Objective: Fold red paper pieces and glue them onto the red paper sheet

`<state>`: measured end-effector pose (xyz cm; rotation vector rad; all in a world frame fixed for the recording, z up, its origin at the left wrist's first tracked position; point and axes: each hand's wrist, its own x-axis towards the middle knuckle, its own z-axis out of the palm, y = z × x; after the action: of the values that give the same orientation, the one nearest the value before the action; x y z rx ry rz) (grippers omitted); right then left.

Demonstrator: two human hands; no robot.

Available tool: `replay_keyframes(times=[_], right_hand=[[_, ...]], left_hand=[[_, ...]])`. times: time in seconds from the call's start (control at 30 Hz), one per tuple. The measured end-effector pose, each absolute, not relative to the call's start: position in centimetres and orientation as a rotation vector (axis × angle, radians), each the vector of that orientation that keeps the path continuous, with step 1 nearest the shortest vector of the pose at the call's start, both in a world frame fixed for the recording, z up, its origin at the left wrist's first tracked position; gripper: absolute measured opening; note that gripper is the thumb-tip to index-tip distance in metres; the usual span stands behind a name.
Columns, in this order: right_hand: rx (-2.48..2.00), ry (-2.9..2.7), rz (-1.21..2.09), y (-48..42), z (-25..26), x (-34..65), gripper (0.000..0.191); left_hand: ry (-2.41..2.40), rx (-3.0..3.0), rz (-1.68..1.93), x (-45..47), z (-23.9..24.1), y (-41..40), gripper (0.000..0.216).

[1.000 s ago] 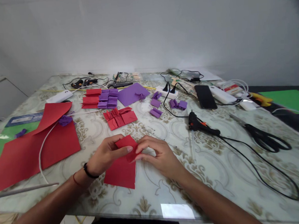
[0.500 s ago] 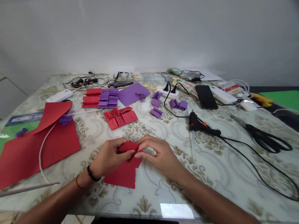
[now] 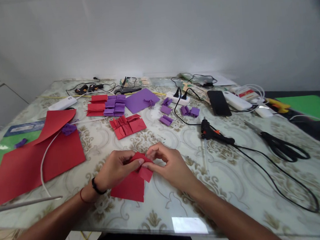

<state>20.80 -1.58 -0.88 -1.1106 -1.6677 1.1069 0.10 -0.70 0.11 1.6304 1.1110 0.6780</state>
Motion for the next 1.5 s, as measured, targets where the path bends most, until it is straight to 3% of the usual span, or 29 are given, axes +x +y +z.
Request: replay_keyframes(times=[0.17, 0.4, 0.5, 0.63, 0.8, 1.13, 1.5], right_hand=[[-1.121, -1.627, 1.126, -1.5, -1.0, 20.8, 0.018], [-1.14, -1.512, 1.143, -1.3, -1.1, 20.7, 0.021], [-1.158, -1.569, 1.168, -1.2, -1.1, 20.7, 0.014], [-1.182, -1.626, 1.211, -1.1, -1.1, 20.8, 0.023], [-1.177, -1.597, 1.258, -1.1, -0.9, 20.8, 0.019], [-1.163, -1.68, 1.423, -0.9, -0.9, 21.6, 0.035], [-1.177, -1.821, 1.246, -1.0, 0.1, 21.5, 0.025]], left_hand=[[1.069, 1.586, 0.66, 0.1, 0.1, -0.6, 0.038], [1.091, 1.578, 0.69, 0.2, -0.3, -0.6, 0.02], [1.118, 1.578, 0.717, 0.3, -0.2, -0.6, 0.022], [1.155, 1.582, 0.698, 0.3, -0.1, -0.7, 0.026], [1.091, 1.526, 0.538, 0.3, 0.0, -0.6, 0.03], [1.058, 1.493, 0.649, -0.2, -0.3, -0.5, 0.027], [1.073, 1.604, 0.721, 0.3, 0.2, -0.7, 0.032]])
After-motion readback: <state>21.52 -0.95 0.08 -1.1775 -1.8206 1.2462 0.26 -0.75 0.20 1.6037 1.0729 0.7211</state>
